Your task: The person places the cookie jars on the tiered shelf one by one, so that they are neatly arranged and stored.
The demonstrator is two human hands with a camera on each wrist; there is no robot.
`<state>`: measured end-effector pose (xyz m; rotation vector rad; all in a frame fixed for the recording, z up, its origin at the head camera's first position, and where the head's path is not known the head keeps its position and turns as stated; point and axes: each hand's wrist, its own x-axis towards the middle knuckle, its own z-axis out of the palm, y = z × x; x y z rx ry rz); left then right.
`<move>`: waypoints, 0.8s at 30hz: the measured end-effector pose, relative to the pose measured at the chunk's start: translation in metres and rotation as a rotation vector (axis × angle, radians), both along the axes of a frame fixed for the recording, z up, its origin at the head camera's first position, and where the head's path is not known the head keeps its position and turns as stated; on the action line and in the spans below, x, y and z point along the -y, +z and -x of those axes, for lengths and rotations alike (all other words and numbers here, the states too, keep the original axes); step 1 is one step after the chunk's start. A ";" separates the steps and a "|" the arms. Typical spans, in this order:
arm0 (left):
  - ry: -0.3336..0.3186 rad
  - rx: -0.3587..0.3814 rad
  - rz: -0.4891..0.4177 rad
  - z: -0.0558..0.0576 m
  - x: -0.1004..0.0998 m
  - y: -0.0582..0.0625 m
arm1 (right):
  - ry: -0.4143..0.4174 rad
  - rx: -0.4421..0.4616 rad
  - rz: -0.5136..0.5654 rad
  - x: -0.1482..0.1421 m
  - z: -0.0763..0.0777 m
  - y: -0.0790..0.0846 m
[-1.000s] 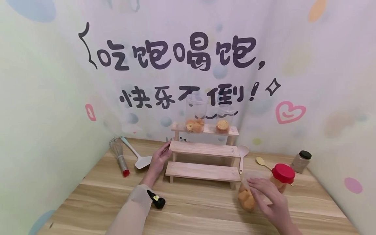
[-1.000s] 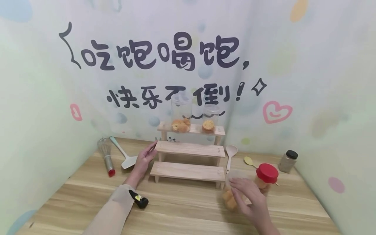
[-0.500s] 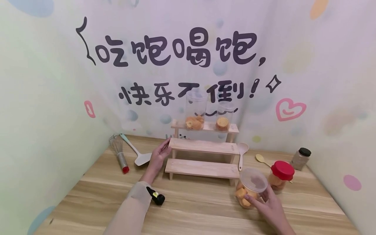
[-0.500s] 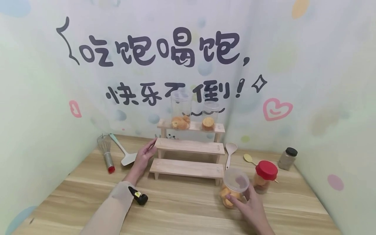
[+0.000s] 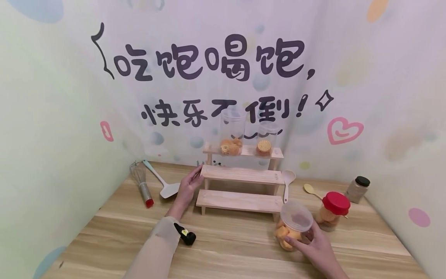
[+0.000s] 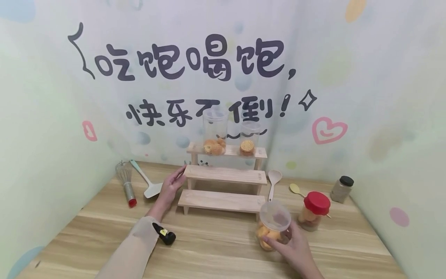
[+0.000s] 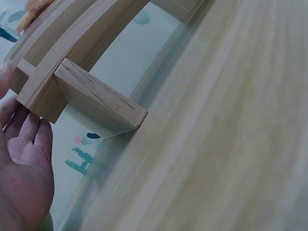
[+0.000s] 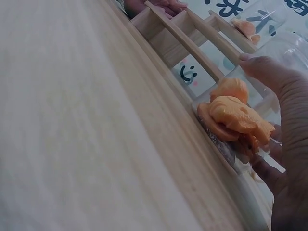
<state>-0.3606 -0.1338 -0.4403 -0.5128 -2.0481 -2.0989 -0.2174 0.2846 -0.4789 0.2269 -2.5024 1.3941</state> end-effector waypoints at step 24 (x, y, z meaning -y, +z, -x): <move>0.026 -0.007 -0.052 0.018 -0.001 -0.024 | 0.296 -0.302 0.008 0.075 0.008 -0.012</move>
